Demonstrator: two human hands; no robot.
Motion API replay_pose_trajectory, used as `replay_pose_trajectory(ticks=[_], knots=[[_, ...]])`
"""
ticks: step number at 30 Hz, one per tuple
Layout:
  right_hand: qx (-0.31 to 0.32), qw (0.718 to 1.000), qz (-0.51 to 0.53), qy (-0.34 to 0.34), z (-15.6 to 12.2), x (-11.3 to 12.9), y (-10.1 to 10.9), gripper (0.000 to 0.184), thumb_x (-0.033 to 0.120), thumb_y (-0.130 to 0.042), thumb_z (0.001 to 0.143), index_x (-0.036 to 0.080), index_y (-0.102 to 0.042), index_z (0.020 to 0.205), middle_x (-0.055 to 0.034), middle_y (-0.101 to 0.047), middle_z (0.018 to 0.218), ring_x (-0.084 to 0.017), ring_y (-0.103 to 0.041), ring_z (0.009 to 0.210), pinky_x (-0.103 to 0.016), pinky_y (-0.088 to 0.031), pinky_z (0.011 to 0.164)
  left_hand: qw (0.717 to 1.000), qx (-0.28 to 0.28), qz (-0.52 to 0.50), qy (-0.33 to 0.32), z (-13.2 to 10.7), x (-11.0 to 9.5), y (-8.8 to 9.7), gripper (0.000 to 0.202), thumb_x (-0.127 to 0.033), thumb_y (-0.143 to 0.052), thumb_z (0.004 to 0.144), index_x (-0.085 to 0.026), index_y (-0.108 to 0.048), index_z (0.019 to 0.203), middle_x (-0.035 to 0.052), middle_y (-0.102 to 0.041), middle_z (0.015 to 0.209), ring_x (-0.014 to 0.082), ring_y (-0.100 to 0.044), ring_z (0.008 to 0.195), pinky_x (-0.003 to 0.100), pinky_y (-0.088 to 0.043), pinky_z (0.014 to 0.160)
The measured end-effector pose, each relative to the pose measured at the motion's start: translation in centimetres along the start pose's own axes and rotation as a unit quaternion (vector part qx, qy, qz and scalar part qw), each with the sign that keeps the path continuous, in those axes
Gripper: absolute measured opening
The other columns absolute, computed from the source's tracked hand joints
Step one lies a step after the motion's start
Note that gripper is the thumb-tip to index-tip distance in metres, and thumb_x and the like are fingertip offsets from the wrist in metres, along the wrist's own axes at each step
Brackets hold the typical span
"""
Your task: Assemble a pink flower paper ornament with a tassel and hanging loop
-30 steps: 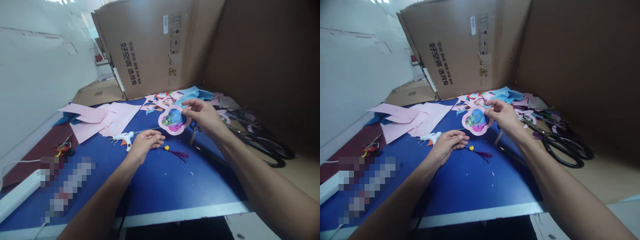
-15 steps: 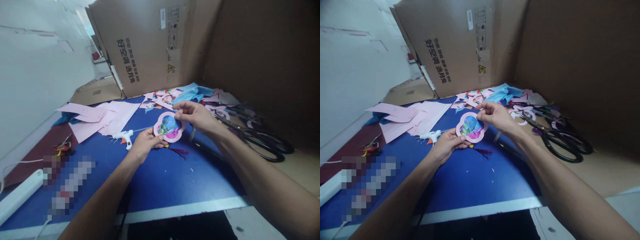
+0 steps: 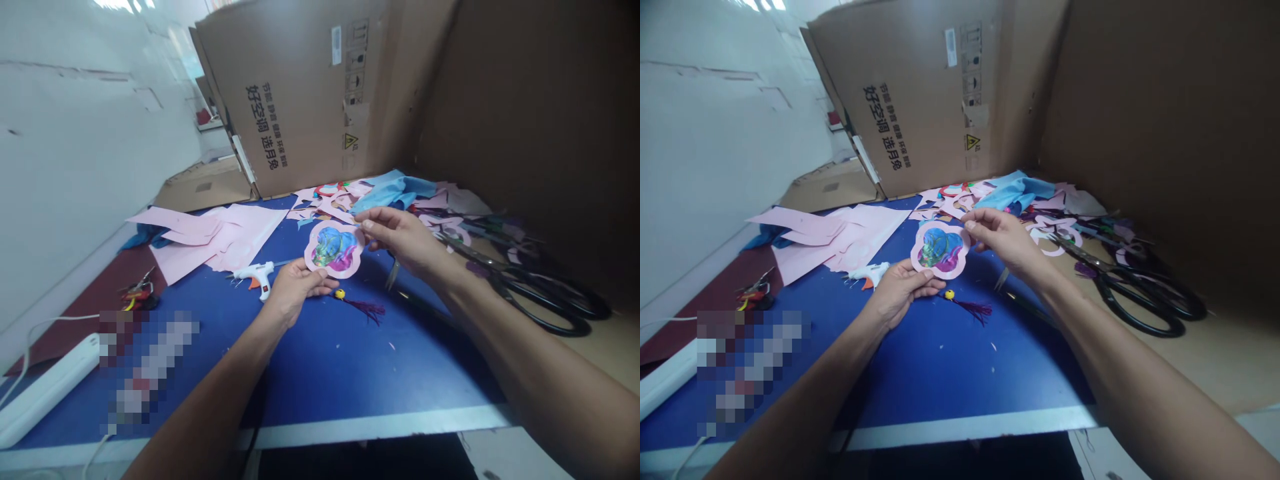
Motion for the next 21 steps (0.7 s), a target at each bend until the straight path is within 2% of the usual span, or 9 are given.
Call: replay_pose_trajectory(ticks=[4, 8, 21], knots=[[0.01, 1.0, 0.008, -0.003, -0.05, -0.13, -0.54, 0.041, 0.042, -0.096, 0.076, 0.022, -0.078, 0.107, -0.0022, -0.076, 0.084, -0.018, -0.07, 0.074, -0.031, -0.055, 0.065, 1.0, 0.016, -0.004, -0.001, -0.01, 0.2, -0.06, 0.02, -0.019, -0.083, 0.09, -0.01, -0.077, 0.106, 0.0136, -0.085, 0.086, 0.0163, -0.081, 0.074, 0.022, -0.064, 0.071], [0.003, 1.0, 0.016, -0.005, 0.0, -0.18, -0.67, 0.04, 0.035, -0.096, 0.074, 0.021, -0.077, 0.107, 0.0, -0.074, 0.08, -0.016, -0.067, 0.069, -0.032, -0.056, 0.067, 0.999, 0.041, -0.003, -0.004, -0.03, 0.45, -0.21, 0.025, -0.02, -0.084, 0.088, -0.01, -0.078, 0.11, 0.0138, -0.085, 0.09, 0.0178, -0.083, 0.079, 0.023, -0.065, 0.074], [0.001, 1.0, 0.011, -0.011, -0.09, -0.1, -0.58, 0.037, 0.033, -0.094, 0.077, 0.023, -0.077, 0.108, -0.0003, -0.074, 0.082, -0.017, -0.068, 0.07, -0.033, -0.057, 0.069, 0.999, 0.043, -0.025, -0.01, -0.09, 0.06, -0.19, 0.022, -0.018, -0.081, 0.087, -0.011, -0.079, 0.108, 0.0126, -0.085, 0.095, 0.0192, -0.083, 0.084, 0.025, -0.067, 0.076]])
Point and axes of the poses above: each hand's wrist, its own z-axis towards the middle knuckle, its own y-axis out of the back of the hand, x = y × z, the point moved 4 cm from there along z, towards the middle knuckle
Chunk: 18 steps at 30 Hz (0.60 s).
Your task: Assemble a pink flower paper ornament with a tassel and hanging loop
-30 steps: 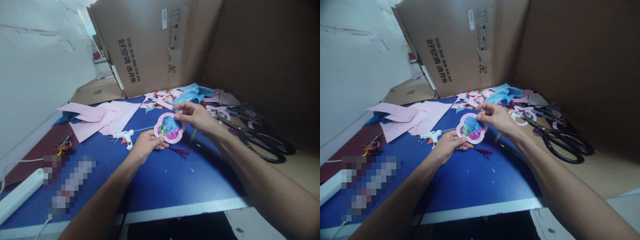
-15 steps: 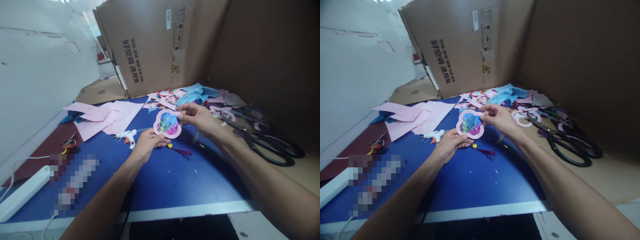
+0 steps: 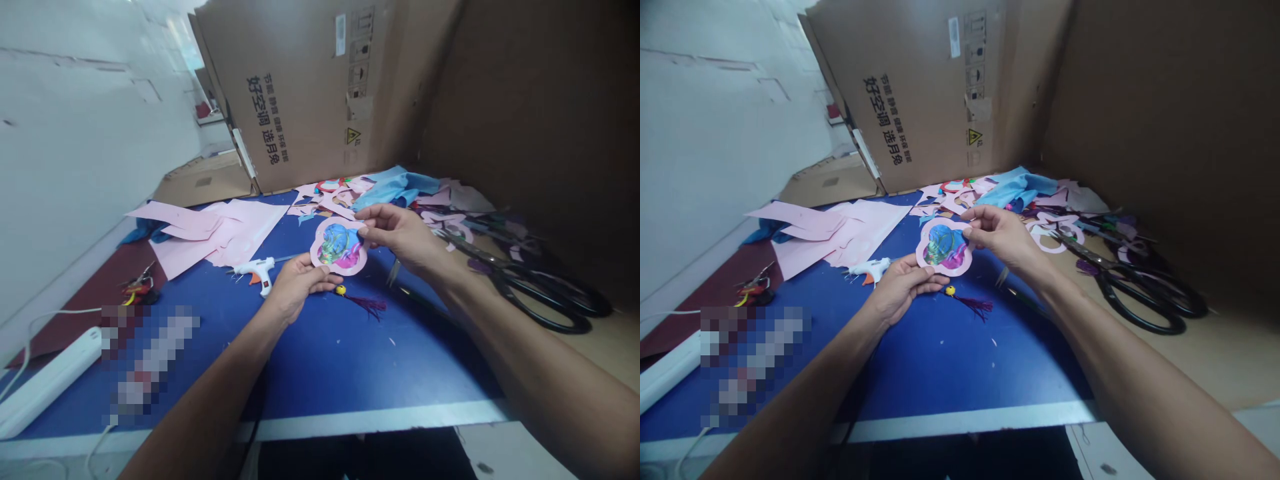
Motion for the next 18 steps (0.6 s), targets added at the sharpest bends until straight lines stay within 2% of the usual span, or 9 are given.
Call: replay_pose_trajectory(ticks=[12, 18], knots=[[-0.001, 1.0, 0.0, 0.019, -0.12, 0.06, -0.21, 0.038, 0.036, -0.096, 0.077, 0.022, -0.078, 0.107, -0.001, -0.074, 0.087, -0.014, -0.067, 0.067, -0.032, -0.059, 0.066, 1.0, -0.008, 0.005, 0.014, -0.09, 0.01, -0.16, 0.019, -0.019, -0.083, 0.088, -0.011, -0.078, 0.104, 0.0125, -0.085, 0.091, 0.0176, -0.083, 0.078, 0.022, -0.065, 0.072], [-0.007, 1.0, -0.007, 0.028, -0.3, 0.69, -0.51, 0.042, 0.041, -0.098, 0.075, 0.022, -0.077, 0.107, -0.0022, -0.075, 0.088, -0.017, -0.069, 0.074, -0.032, -0.06, 0.065, 1.0, 0.004, 0.017, 0.016, -0.03, 0.39, -0.28, 0.025, -0.023, -0.086, 0.087, -0.011, -0.079, 0.107, 0.0142, -0.085, 0.093, 0.0189, -0.083, 0.082, 0.024, -0.066, 0.074]])
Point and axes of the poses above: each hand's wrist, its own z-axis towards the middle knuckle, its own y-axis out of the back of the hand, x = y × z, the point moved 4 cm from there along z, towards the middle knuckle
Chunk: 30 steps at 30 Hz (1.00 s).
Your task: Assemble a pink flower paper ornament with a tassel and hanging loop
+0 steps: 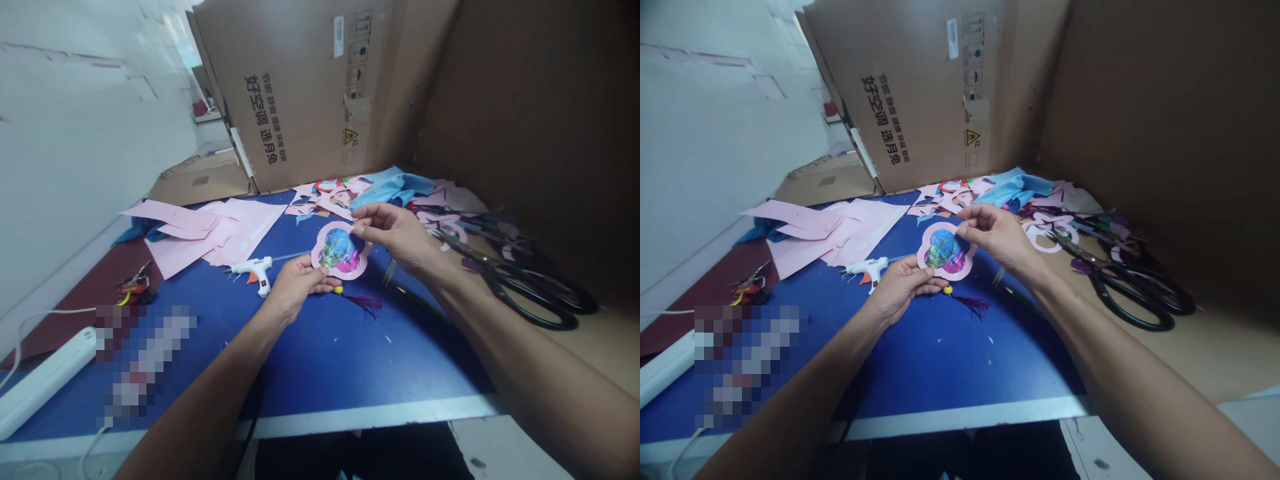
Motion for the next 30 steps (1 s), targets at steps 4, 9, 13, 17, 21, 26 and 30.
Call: replay_pose_trajectory(ticks=[4, 9, 13, 17, 21, 26, 30], knots=[[0.001, 1.0, -0.006, -0.01, -0.1, 0.0, -0.2, 0.046, 0.044, -0.099, 0.074, 0.023, -0.077, 0.108, -0.0017, -0.074, 0.086, -0.017, -0.067, 0.071, -0.031, -0.059, 0.058, 1.0, 0.005, 0.007, 0.004, 0.1, 0.3, -0.3, 0.025, -0.023, -0.087, 0.086, -0.011, -0.08, 0.107, 0.0142, -0.085, 0.095, 0.0183, -0.083, 0.081, 0.023, -0.065, 0.074], [-0.012, 1.0, -0.021, 0.018, -0.1, 0.4, -0.1, 0.042, 0.041, -0.099, 0.074, 0.022, -0.078, 0.105, -0.0001, -0.072, 0.083, -0.015, -0.064, 0.071, -0.029, -0.057, 0.064, 1.0, 0.013, 0.015, 0.004, 0.0, 0.2, -0.5, 0.028, -0.021, -0.087, 0.086, -0.012, -0.08, 0.111, 0.0132, -0.086, 0.096, 0.0183, -0.083, 0.083, 0.022, -0.064, 0.074], [-0.015, 0.999, -0.036, 0.027, -0.1, 0.6, 0.0, 0.042, 0.041, -0.098, 0.074, 0.023, -0.078, 0.106, -0.0005, -0.072, 0.084, -0.016, -0.064, 0.072, -0.031, -0.057, 0.066, 1.0, 0.013, 0.017, -0.004, -0.1, 0.1, -0.5, 0.027, -0.021, -0.086, 0.086, -0.012, -0.081, 0.111, 0.012, -0.085, 0.093, 0.0175, -0.083, 0.083, 0.023, -0.065, 0.076], [-0.023, 0.999, -0.027, 0.033, -0.2, 0.7, 0.0, 0.038, 0.04, -0.096, 0.076, 0.022, -0.078, 0.105, -0.0019, -0.073, 0.086, -0.017, -0.067, 0.076, -0.033, -0.059, 0.071, 1.0, 0.011, 0.022, -0.005, -0.1, 0.1, -0.6, 0.026, -0.021, -0.086, 0.086, -0.012, -0.081, 0.11, 0.0118, -0.085, 0.091, 0.0167, -0.082, 0.082, 0.023, -0.064, 0.076], [-0.025, 0.999, -0.008, 0.021, -0.3, 0.7, -0.1, 0.037, 0.039, -0.095, 0.078, 0.022, -0.077, 0.106, -0.0021, -0.072, 0.085, -0.017, -0.066, 0.073, -0.031, -0.058, 0.062, 1.0, -0.007, 0.023, -0.006, -0.1, 0.1, -0.4, 0.023, -0.025, -0.087, 0.087, -0.012, -0.081, 0.105, 0.0113, -0.084, 0.089, 0.0156, -0.08, 0.079, 0.022, -0.063, 0.074], [-0.016, 1.0, 0.004, 0.002, -0.3, 0.3, -0.2, 0.04, 0.039, -0.097, 0.076, 0.022, -0.078, 0.107, -0.0024, -0.074, 0.086, -0.017, -0.067, 0.071, -0.031, -0.059, 0.057, 0.998, -0.046, 0.006, -0.037, 0.0, -0.8, 0.4, 0.02, -0.03, -0.089, 0.085, -0.014, -0.077, 0.09, 0.0068, -0.081, 0.083, 0.0124, -0.075, 0.072, 0.023, -0.062, 0.073], [0.005, 1.0, 0.0, -0.012, -0.3, -0.4, -0.5, 0.041, 0.039, -0.098, 0.075, 0.023, -0.078, 0.107, -0.0014, -0.075, 0.085, -0.016, -0.068, 0.069, -0.032, -0.061, 0.062, 0.995, -0.084, -0.012, -0.06, 0.1, -1.4, 1.0, 0.022, -0.03, -0.09, 0.082, -0.016, -0.074, 0.087, 0.0035, -0.08, 0.084, 0.0108, -0.072, 0.069, 0.022, -0.061, 0.069]])
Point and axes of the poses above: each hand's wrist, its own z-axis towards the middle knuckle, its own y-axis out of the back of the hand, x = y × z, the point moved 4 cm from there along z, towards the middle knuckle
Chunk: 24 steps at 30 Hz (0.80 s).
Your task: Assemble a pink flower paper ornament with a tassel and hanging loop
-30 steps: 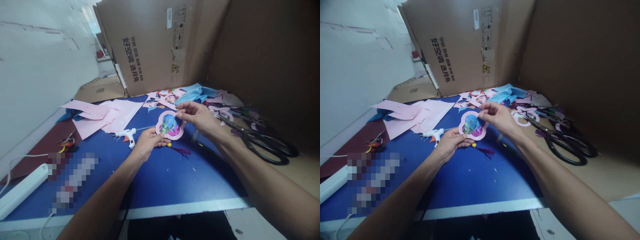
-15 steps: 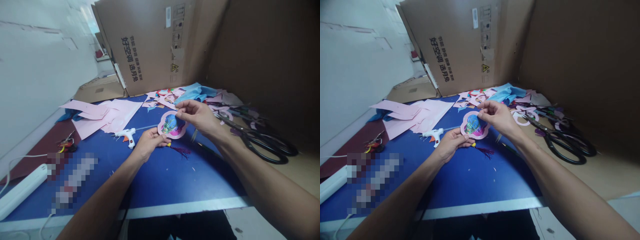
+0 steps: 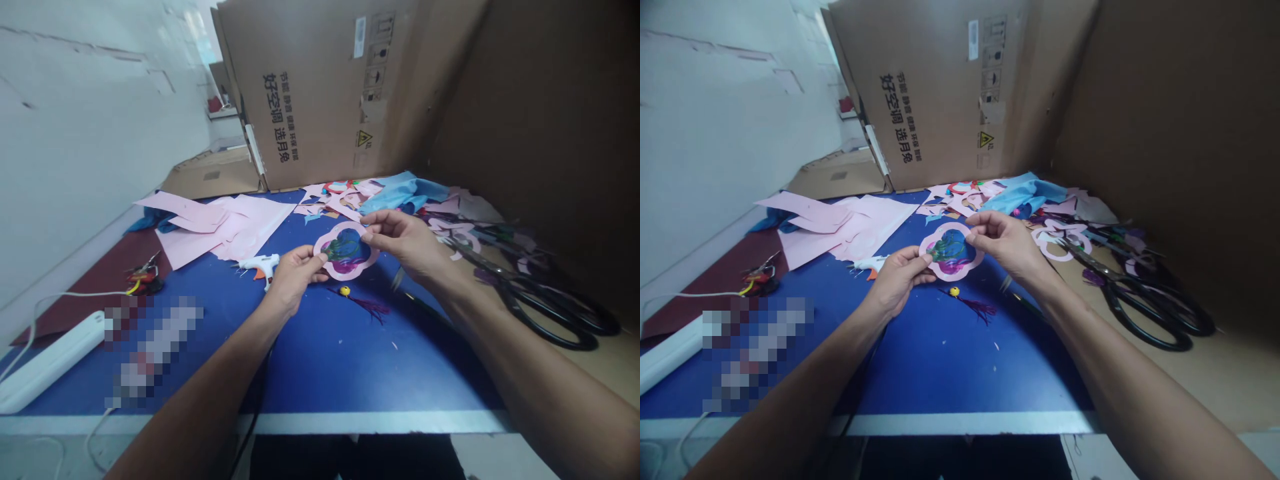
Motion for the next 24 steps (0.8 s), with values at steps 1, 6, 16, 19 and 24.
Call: replay_pose_trajectory(ticks=[1, 6, 16, 19, 24], knots=[[0.007, 1.0, -0.004, -0.003, -0.02, -0.14, -0.08, 0.04, 0.039, -0.097, 0.076, 0.023, -0.077, 0.107, -0.0009, -0.075, 0.084, -0.016, -0.068, 0.067, -0.032, -0.061, 0.062, 1.0, -0.008, -0.002, -0.004, 0.06, -0.09, 0.12, 0.021, -0.03, -0.089, 0.083, -0.016, -0.074, 0.087, 0.0031, -0.08, 0.083, 0.011, -0.071, 0.069, 0.022, -0.06, 0.068], [0.034, 0.999, -0.014, -0.017, -0.22, -0.28, -0.41, 0.041, 0.04, -0.097, 0.077, 0.022, -0.077, 0.108, 0.0005, -0.074, 0.08, -0.016, -0.069, 0.062, -0.034, -0.061, 0.063, 1.0, -0.025, -0.001, -0.014, 0.24, -0.28, 0.51, 0.019, -0.03, -0.086, 0.085, -0.016, -0.073, 0.084, 0.0023, -0.077, 0.078, 0.0112, -0.07, 0.065, 0.022, -0.057, 0.065], [0.041, 0.998, -0.022, -0.031, -0.33, -0.29, -0.59, 0.042, 0.04, -0.097, 0.078, 0.021, -0.077, 0.11, -0.0004, -0.075, 0.08, -0.017, -0.069, 0.064, -0.036, -0.061, 0.066, 0.999, -0.024, -0.011, -0.019, 0.09, -0.63, 0.4, 0.019, -0.031, -0.085, 0.085, -0.017, -0.071, 0.083, 0.0026, -0.076, 0.075, 0.013, -0.068, 0.063, 0.025, -0.057, 0.061], [0.043, 0.999, -0.015, -0.03, -0.29, -0.51, -0.54, 0.041, 0.039, -0.098, 0.077, 0.021, -0.078, 0.108, -0.0002, -0.074, 0.08, -0.017, -0.069, 0.064, -0.035, -0.061, 0.066, 0.999, -0.023, -0.018, -0.02, 0.06, -0.71, 0.35, 0.018, -0.029, -0.084, 0.086, -0.017, -0.071, 0.082, 0.0022, -0.075, 0.074, 0.0132, -0.069, 0.062, 0.026, -0.059, 0.063], [0.043, 0.999, -0.014, -0.025, -0.19, -0.88, -0.42, 0.039, 0.039, -0.098, 0.077, 0.022, -0.079, 0.108, -0.0014, -0.075, 0.085, -0.016, -0.068, 0.066, -0.035, -0.06, 0.066, 0.999, -0.027, -0.015, -0.02, 0.13, -0.68, 0.49, 0.02, -0.031, -0.085, 0.085, -0.018, -0.07, 0.082, 0.0023, -0.075, 0.075, 0.0134, -0.069, 0.063, 0.027, -0.059, 0.064]])
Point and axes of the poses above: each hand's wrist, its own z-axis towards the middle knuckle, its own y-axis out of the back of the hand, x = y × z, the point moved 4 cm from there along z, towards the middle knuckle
